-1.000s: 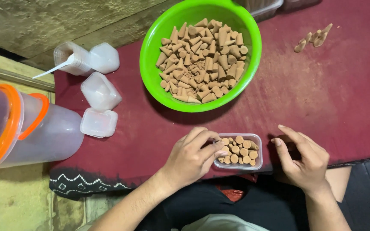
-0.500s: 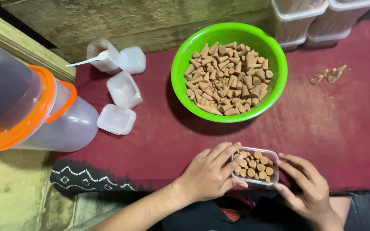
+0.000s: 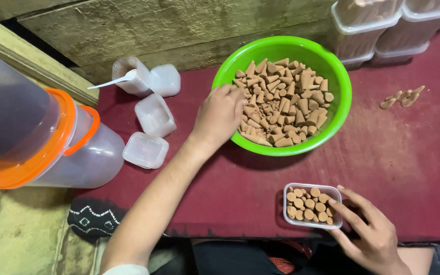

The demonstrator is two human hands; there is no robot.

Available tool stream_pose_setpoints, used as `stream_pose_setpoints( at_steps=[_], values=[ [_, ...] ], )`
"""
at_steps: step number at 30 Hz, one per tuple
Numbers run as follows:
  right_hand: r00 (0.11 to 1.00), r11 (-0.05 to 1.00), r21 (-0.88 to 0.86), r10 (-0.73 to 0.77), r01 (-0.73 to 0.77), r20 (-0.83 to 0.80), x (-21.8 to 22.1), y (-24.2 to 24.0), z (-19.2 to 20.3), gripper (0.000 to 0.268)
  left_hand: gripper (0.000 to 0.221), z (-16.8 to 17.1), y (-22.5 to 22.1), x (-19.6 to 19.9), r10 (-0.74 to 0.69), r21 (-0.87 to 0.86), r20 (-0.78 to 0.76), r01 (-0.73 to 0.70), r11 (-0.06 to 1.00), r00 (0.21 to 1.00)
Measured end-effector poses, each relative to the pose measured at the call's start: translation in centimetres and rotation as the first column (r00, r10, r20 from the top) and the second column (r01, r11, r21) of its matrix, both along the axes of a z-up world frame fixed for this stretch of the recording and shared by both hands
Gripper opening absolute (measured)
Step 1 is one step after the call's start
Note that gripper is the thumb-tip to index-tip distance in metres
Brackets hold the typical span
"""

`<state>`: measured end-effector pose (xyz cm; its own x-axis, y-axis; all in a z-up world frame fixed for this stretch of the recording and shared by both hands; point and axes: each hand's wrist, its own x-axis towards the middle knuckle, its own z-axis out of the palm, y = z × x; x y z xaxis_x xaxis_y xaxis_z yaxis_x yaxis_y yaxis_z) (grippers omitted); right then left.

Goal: The person is picking up incense cones from a large green bowl and arranging them into small plastic containers for packaging.

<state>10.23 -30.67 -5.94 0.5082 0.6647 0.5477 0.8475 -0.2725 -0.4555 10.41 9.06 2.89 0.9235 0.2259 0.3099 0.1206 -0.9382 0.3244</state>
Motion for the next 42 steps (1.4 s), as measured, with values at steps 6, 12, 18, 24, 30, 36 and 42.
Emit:
stream_pose_setpoints(
  at_steps=[6, 12, 18, 24, 30, 36, 42],
  values=[
    [0.997, 0.999, -0.017, -0.040, 0.041, 0.072, 0.0, -0.2, -0.3, 0.046, 0.014, 1.3, 0.2, 3.6, 0.076, 0.123, -0.299, -0.041, 0.992, 0.951],
    [0.998, 1.000, -0.019, 0.011, -0.010, 0.069, 0.4, -0.4, -0.3, 0.047, 0.014, 0.6, -0.1, 3.8, 0.001, 0.023, -0.299, 0.006, 1.000, 0.954],
    [0.996, 0.998, 0.027, 0.058, -0.060, 0.068, 0.6, -0.2, 0.6, 0.040, 0.021, 3.4, -5.5, -1.4, -0.246, -0.166, 0.251, 0.292, 0.942, 0.936],
    [0.996, 0.996, 0.059, 0.059, -0.063, 0.064, 0.5, 0.0, 0.9, 0.037, 0.018, 4.8, -14.2, -8.1, -0.459, -0.426, 0.223, 0.510, 0.747, 0.860],
    [0.998, 0.994, 0.086, 0.057, -0.060, 0.035, 0.3, 0.3, 1.4, 0.034, 0.018, 2.9, -16.2, -9.6, -0.576, -0.336, 0.186, 0.603, 0.724, 0.796],
    [0.998, 0.996, 0.074, 0.049, -0.051, 0.037, 0.2, 0.2, 1.2, 0.034, 0.031, 1.2, -16.4, -9.4, -0.638, -0.292, 0.108, 0.638, 0.713, 0.762],
    [0.997, 0.994, 0.085, 0.068, -0.070, 0.037, 0.3, 0.5, 2.0, 0.033, 0.014, 1.1, -16.8, -8.6, -0.632, -0.316, 0.151, 0.643, 0.698, 0.760]
  ],
)
